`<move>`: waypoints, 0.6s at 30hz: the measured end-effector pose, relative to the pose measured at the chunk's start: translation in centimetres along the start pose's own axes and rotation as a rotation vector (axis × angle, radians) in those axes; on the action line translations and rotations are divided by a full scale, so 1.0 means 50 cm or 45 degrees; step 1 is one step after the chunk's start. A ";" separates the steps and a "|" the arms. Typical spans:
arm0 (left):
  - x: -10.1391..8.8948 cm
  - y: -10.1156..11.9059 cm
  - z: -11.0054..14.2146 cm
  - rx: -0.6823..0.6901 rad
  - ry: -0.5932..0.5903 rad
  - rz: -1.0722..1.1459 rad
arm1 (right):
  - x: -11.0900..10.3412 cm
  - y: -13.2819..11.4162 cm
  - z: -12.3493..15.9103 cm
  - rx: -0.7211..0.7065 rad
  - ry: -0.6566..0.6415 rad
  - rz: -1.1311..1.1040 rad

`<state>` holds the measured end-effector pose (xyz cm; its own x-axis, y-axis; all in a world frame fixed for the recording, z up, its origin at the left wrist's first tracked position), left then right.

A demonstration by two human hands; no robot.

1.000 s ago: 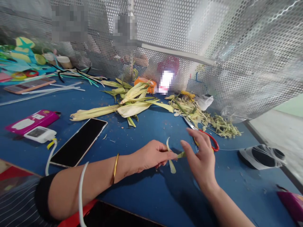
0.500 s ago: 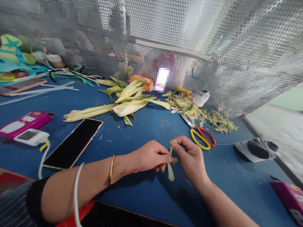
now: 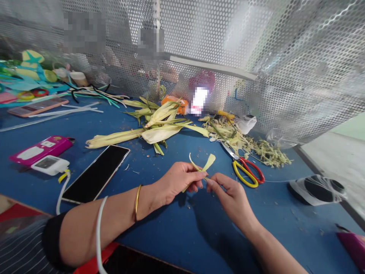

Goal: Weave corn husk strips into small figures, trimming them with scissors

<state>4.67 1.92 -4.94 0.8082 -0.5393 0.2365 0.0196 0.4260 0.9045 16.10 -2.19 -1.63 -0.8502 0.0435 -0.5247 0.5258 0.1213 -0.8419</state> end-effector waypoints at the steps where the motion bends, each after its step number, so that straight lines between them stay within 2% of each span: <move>1: -0.001 -0.002 -0.001 0.001 0.024 -0.008 | -0.001 -0.003 0.000 -0.018 0.011 0.004; 4: -0.007 -0.009 -0.006 -0.013 0.080 0.080 | -0.001 -0.004 -0.001 -0.042 0.004 0.027; 6: -0.008 -0.017 -0.010 -0.047 0.067 0.188 | -0.006 0.002 -0.001 -0.041 0.024 0.058; 8: -0.007 -0.020 -0.012 -0.064 0.022 0.281 | -0.031 0.003 0.003 -0.056 0.179 0.135; 10: -0.004 -0.017 -0.012 -0.052 -0.017 0.345 | -0.065 -0.010 0.016 -0.123 0.416 0.254; 12: -0.002 -0.012 -0.010 -0.029 -0.027 0.377 | -0.077 -0.030 0.029 -0.214 0.519 0.353; 13: 0.000 -0.010 -0.009 -0.017 -0.025 0.388 | -0.070 -0.036 0.030 -0.243 0.481 0.369; 15: 0.003 -0.007 -0.008 0.011 -0.015 0.404 | -0.038 -0.032 0.022 -0.213 0.297 0.320; 18: 0.011 -0.009 -0.010 0.044 -0.023 0.439 | 0.016 -0.001 0.012 -0.016 0.048 0.087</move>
<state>5.38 1.79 -5.38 0.7534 -0.3805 0.5363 -0.2733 0.5606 0.7817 15.42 -2.77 -2.10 -0.8131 0.0893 -0.5753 0.5822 0.1293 -0.8027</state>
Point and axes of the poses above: each hand's wrist, its own z-axis away from the middle knuckle, its own x-axis out of the palm, y = z × x, the point moved 9 cm from there along -z, towards the middle knuckle, and after that the axes turned 3 degrees about -y, right-handed, at the moved point
